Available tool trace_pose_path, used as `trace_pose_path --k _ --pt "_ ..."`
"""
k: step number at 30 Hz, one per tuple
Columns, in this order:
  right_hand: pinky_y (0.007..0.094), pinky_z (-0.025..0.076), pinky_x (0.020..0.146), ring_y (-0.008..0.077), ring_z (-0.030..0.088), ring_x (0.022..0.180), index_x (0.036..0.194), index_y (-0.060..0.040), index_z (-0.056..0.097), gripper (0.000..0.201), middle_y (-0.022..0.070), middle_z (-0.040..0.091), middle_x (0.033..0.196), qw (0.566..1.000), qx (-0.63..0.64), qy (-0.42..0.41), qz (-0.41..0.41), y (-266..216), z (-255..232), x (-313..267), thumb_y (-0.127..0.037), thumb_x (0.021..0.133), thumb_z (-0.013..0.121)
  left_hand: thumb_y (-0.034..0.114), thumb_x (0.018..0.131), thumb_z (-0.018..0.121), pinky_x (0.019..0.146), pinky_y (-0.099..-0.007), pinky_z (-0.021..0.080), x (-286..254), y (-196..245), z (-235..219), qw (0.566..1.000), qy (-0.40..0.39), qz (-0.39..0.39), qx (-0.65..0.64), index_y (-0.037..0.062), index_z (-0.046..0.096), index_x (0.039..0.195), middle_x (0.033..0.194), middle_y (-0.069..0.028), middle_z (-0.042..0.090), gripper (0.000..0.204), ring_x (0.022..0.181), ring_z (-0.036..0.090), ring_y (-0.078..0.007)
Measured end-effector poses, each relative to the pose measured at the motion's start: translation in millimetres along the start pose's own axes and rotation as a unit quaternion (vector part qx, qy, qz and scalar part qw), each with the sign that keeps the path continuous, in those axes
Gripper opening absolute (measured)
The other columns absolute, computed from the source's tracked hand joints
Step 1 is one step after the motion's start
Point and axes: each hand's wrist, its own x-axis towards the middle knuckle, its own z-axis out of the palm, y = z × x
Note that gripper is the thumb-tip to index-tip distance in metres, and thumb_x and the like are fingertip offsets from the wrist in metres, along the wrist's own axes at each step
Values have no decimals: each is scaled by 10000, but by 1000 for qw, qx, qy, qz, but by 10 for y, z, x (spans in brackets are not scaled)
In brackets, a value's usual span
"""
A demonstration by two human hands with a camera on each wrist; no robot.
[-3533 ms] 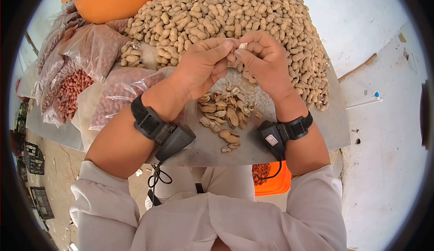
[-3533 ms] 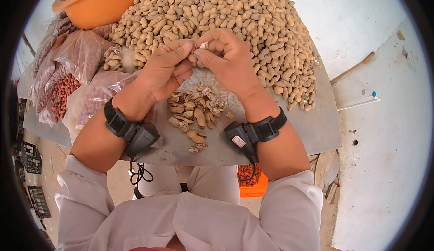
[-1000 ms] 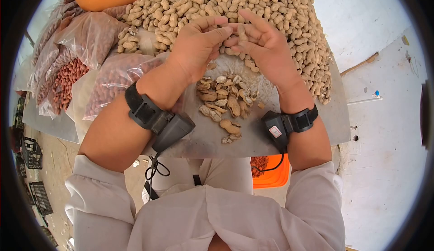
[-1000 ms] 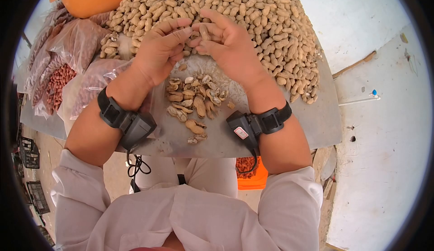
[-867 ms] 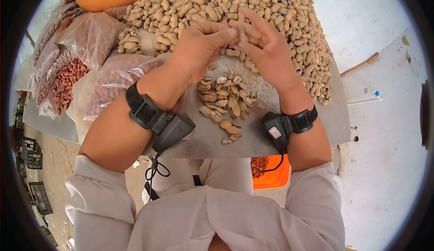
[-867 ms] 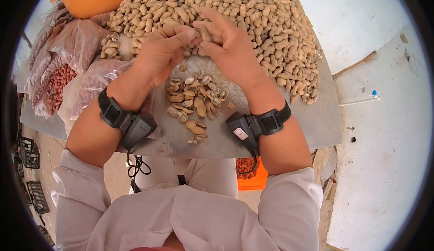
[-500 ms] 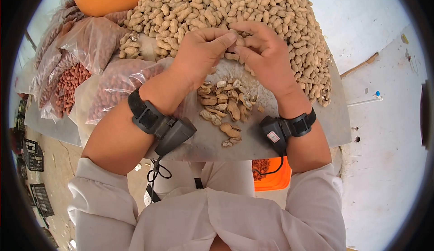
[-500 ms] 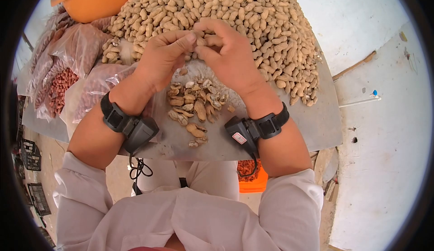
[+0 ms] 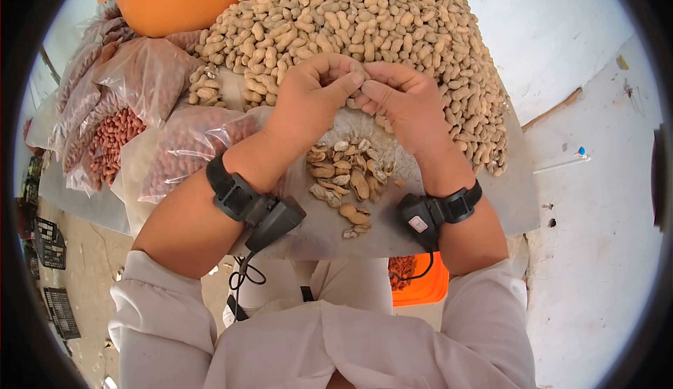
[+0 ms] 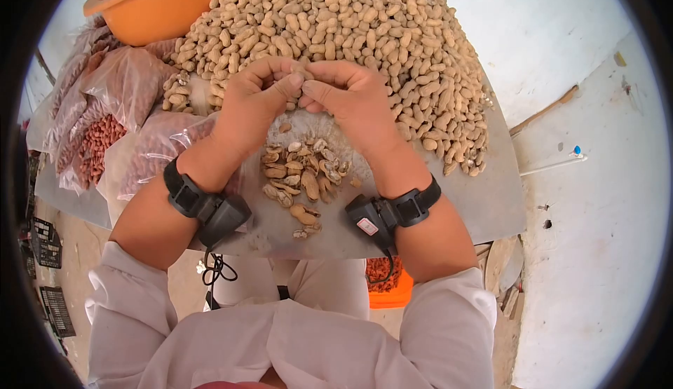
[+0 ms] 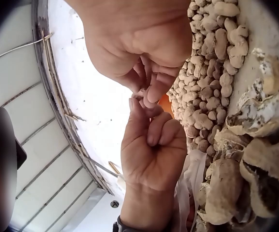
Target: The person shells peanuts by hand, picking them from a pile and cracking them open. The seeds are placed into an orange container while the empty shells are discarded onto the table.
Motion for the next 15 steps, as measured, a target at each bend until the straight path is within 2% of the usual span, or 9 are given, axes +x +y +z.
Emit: trace_pose_path --k 1,4,13,15 --pt "222 499 603 117 607 671 984 37 607 185 78 637 786 1000 -23 2 0 -6 17 -11 -64 829 605 72 846 579 572 -183 418 -3 -11 1 1000 -5 22 10 8 580 925 758 -8 588 102 647 509 -50" --pt "218 490 593 110 601 655 932 45 613 148 73 634 768 995 -102 -12 -8 -34 28 -21 -61 830 599 55 854 557 602 -189 435 -7 -17 -7 999 -17 11 29 17 559 872 758 -12 581 43 670 524 -57" --pt "210 448 513 79 569 558 826 23 614 92 37 608 657 983 -178 26 -31 11 58 -41 -58 791 590 48 843 552 568 -198 403 28 -152 -9 999 -18 24 36 23 532 826 724 6 538 37 650 481 -53" --pt "209 438 500 78 563 546 810 22 616 97 30 601 632 980 -195 28 -30 -6 69 -45 -69 793 586 49 842 552 571 -199 399 23 -118 -18 997 -18 23 76 22 532 823 725 3 540 39 657 483 -54"
